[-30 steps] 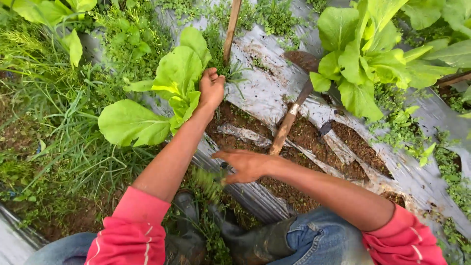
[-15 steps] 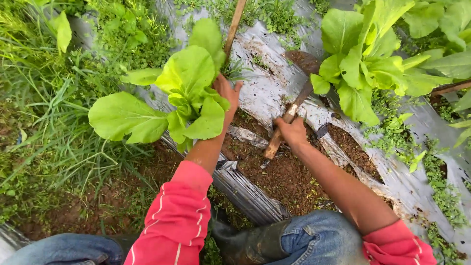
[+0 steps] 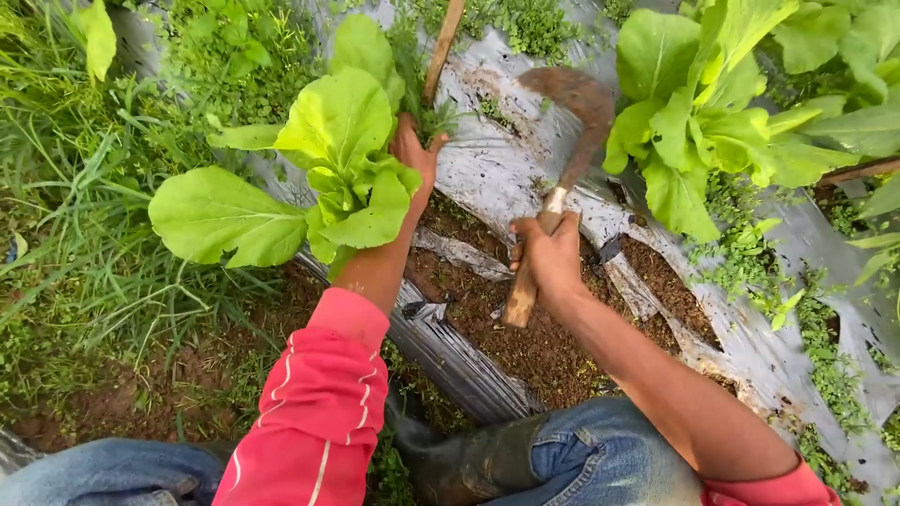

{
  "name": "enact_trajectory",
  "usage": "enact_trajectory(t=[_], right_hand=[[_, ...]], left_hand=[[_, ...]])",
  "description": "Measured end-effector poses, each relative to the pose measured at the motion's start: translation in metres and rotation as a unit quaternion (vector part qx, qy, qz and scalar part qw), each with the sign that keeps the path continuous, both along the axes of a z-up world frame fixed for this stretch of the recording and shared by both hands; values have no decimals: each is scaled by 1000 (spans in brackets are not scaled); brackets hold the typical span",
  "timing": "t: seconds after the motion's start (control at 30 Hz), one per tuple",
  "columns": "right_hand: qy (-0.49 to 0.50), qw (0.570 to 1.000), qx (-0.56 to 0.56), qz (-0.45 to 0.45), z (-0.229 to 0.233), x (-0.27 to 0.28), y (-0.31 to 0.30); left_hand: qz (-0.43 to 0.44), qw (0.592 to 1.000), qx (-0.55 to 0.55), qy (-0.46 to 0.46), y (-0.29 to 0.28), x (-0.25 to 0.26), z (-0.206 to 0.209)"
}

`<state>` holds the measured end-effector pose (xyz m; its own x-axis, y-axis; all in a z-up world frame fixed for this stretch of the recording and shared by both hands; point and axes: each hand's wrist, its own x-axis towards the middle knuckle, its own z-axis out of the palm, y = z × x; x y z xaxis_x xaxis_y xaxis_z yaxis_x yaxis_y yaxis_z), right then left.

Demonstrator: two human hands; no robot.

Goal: The person weeds a garden bed by hand and with a hoe. They pull small weeds from around a large leafy vegetable and then use a hoe to loosen and remove grass and weeds from the soil between the plants.

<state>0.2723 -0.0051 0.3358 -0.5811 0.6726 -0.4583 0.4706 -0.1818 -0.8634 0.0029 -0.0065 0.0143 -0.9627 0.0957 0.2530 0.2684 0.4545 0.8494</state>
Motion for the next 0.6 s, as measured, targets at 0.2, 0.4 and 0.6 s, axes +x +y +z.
enact_trajectory(t=[0.2,0.4,0.6], right_hand=[[-23,998,21,48,13,2,-15],[-39,997,-22,62,21,-1,-29],[-37,994,-25,99,8,-9,-36]], left_hand=[[19,773,584,-246,-16,18,67],[72,908,390,-136,-25,28,99],[18,746,633,-205,-61,63,199]])
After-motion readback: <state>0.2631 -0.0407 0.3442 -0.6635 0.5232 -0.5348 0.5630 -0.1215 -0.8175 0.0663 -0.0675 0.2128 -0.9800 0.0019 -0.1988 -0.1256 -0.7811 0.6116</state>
